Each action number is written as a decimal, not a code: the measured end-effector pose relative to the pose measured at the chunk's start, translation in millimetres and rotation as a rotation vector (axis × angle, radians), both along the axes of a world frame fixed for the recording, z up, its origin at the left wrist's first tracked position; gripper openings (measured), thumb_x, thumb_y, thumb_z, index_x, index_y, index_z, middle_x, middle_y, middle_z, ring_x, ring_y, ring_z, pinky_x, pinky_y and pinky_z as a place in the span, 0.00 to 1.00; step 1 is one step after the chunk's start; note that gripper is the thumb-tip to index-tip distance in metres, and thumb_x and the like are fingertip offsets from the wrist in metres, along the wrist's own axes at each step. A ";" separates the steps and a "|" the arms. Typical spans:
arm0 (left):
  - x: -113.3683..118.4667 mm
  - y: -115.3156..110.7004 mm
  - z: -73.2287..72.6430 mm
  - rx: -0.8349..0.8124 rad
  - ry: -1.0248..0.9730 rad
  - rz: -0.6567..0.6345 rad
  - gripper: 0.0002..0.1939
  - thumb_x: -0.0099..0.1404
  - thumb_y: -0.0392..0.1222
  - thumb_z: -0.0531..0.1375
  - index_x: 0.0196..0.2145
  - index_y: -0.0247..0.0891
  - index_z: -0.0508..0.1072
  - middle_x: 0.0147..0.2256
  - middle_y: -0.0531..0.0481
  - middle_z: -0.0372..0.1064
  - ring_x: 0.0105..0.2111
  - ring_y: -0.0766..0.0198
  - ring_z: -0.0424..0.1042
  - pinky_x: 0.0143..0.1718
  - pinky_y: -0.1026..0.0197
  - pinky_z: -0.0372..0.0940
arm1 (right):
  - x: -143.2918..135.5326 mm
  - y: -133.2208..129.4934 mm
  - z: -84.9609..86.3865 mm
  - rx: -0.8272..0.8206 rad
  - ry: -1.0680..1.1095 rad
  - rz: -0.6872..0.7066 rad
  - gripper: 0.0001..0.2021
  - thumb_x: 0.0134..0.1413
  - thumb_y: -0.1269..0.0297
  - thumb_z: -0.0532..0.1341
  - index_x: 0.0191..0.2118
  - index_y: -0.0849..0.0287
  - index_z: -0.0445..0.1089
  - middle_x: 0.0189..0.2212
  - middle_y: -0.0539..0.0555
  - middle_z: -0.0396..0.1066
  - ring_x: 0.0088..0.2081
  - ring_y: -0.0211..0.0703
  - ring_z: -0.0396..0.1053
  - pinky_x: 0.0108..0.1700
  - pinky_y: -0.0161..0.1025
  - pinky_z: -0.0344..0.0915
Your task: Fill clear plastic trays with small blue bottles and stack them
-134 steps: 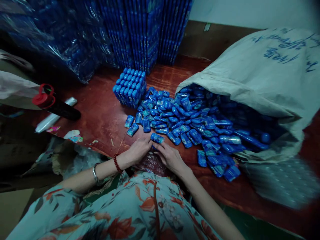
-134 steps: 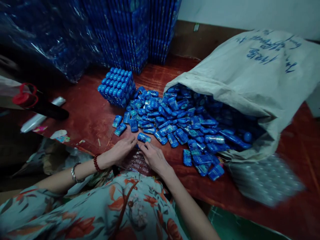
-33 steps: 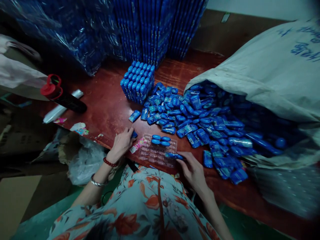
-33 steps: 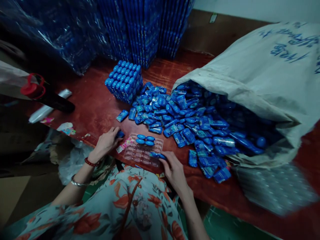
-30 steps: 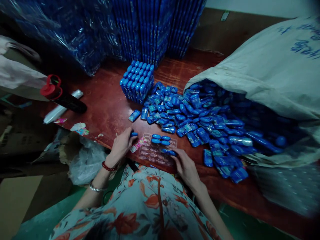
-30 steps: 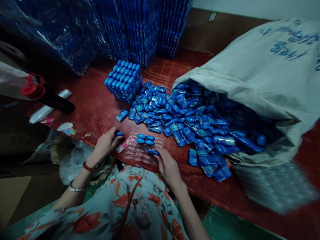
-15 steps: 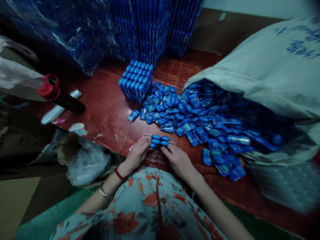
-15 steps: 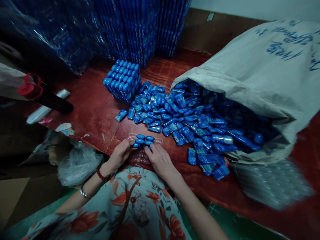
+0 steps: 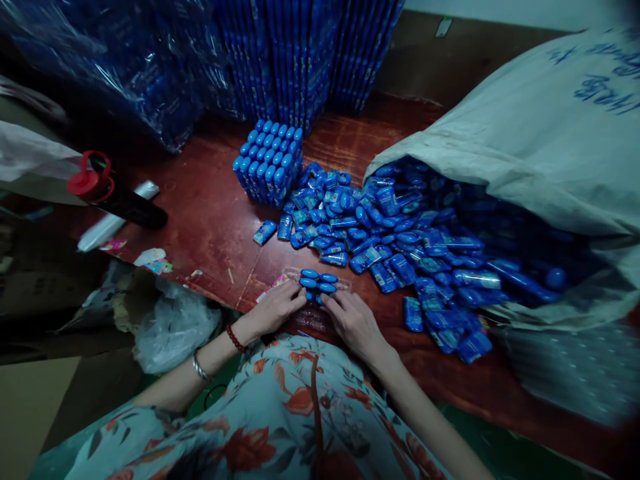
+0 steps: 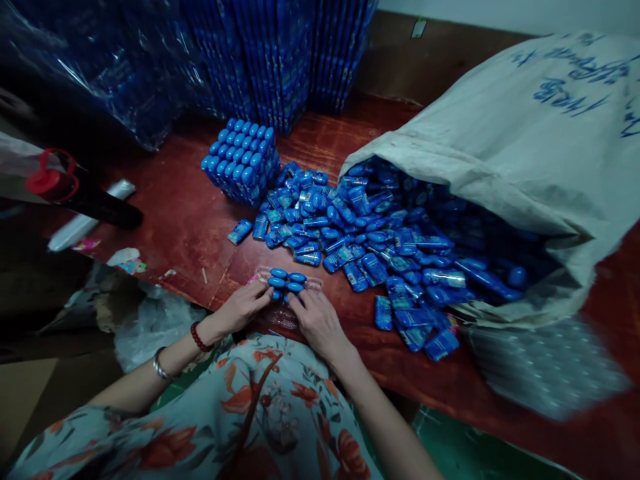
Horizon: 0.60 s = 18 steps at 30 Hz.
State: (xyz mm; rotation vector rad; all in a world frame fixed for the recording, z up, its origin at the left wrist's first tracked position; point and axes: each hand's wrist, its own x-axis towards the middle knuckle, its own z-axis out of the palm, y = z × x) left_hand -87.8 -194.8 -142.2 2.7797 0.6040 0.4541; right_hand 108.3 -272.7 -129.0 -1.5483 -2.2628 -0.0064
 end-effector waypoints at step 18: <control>-5.5 -2.7 1.7 -0.087 -0.119 0.405 0.21 0.67 0.39 0.51 0.58 0.44 0.60 0.48 0.42 0.62 0.46 0.57 0.63 0.46 0.55 0.62 | 59.5 32.5 -14.8 -0.196 -0.371 -0.352 0.22 0.55 0.76 0.52 0.55 0.55 0.64 0.54 0.58 0.63 0.47 0.53 0.60 0.39 0.43 0.58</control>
